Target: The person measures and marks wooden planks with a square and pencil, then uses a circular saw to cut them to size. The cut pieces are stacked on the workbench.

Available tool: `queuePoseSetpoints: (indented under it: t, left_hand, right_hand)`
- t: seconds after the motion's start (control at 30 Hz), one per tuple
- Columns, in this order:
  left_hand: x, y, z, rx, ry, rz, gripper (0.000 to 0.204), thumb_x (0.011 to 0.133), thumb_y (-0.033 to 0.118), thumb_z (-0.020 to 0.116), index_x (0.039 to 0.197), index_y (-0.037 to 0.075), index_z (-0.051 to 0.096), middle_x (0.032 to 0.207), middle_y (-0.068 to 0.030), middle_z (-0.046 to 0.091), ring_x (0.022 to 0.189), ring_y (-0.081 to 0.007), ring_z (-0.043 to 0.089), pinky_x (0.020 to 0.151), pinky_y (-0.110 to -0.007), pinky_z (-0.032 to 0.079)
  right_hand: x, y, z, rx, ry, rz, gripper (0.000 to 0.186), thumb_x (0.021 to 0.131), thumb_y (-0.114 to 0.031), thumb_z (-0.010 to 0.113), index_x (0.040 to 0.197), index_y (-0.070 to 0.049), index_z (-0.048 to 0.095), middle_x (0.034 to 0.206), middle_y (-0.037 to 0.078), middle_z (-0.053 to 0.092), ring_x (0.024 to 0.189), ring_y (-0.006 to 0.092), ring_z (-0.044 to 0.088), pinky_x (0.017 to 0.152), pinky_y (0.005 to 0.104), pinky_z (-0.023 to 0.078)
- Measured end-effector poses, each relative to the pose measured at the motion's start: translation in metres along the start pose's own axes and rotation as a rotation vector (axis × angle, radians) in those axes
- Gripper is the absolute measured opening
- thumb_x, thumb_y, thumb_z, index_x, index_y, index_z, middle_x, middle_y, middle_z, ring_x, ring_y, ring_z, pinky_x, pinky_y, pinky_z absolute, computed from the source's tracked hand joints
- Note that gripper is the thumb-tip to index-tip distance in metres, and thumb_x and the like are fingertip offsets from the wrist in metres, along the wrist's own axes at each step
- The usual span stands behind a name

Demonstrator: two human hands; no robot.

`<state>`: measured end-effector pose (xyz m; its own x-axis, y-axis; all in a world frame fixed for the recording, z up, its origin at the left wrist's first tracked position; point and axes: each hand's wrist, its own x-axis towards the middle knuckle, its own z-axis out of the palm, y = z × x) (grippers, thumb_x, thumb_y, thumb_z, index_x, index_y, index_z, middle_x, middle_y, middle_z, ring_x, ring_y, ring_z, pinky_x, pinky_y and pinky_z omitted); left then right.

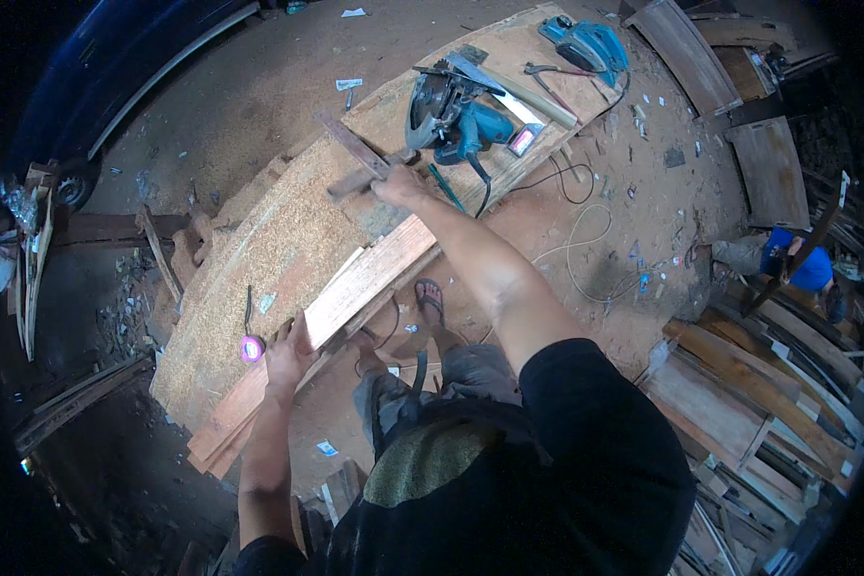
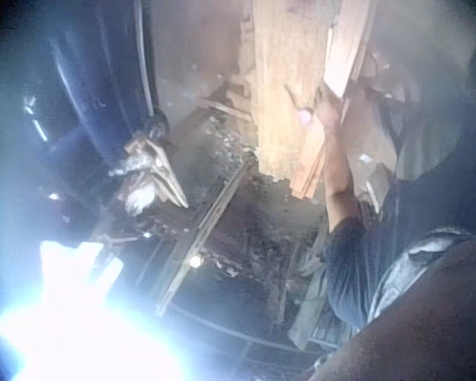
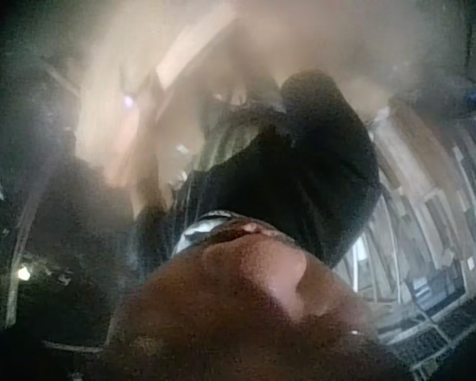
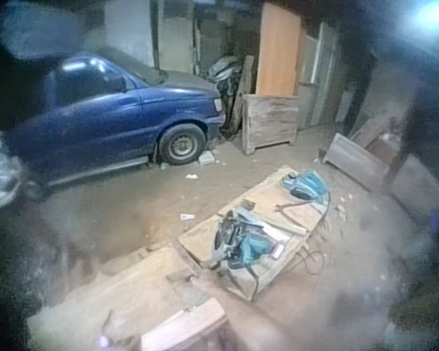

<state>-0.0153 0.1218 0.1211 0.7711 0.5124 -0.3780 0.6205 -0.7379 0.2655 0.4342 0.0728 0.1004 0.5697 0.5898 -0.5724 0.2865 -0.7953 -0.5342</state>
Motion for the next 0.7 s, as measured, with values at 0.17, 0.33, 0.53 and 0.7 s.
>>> queuePoseSetpoints:
  t: [0.17, 0.33, 0.53, 0.7]
  left_hand:
    - [0.001, 0.003, 0.001, -0.054, -0.003, -0.027, 0.103, 0.070, 0.030, 0.092, 0.159, 0.011, 0.043, 0.140, -0.0218, 0.061, 0.122, -0.0392, 0.065, 0.103, -0.049, 0.054]
    - [0.011, 0.014, 0.021, -0.109, 0.110, 0.016, 0.104, 0.068, 0.030, 0.094, 0.157, 0.006, 0.045, 0.142, -0.0231, 0.060, 0.124, -0.0408, 0.062, 0.106, -0.049, 0.051]
    - [0.016, 0.011, 0.026, -0.228, 0.151, 0.066, 0.099, 0.072, 0.031, 0.092, 0.152, -0.001, 0.043, 0.138, -0.0268, 0.057, 0.127, -0.0450, 0.056, 0.108, -0.052, 0.047]
    - [0.049, 0.052, 0.025, -0.187, 0.232, 0.098, 0.095, 0.071, 0.034, 0.092, 0.148, -0.001, 0.048, 0.133, -0.0244, 0.055, 0.124, -0.0431, 0.051, 0.108, -0.053, 0.043]
  right_hand:
    - [-0.058, -0.019, -0.022, 0.143, 0.117, -0.137, 0.065, 0.088, -0.044, 0.075, 0.131, 0.003, 0.062, 0.122, 0.029, 0.071, 0.117, 0.0426, 0.068, 0.103, 0.0484, 0.053]
    - [-0.156, 0.011, -0.018, 0.289, 0.260, -0.293, 0.062, 0.092, -0.042, 0.073, 0.130, 0.002, 0.052, 0.115, 0.029, 0.070, 0.109, 0.0475, 0.068, 0.095, 0.0525, 0.054]
    - [-0.230, 0.098, 0.027, 0.102, 0.320, -0.213, 0.059, 0.094, -0.043, 0.073, 0.128, 0.002, 0.055, 0.118, 0.031, 0.067, 0.107, 0.0484, 0.068, 0.094, 0.0544, 0.054]
    - [-0.259, 0.140, 0.074, 0.044, 0.297, -0.197, 0.056, 0.095, -0.038, 0.073, 0.129, 0.001, 0.053, 0.118, 0.028, 0.066, 0.106, 0.0484, 0.067, 0.092, 0.0540, 0.055]
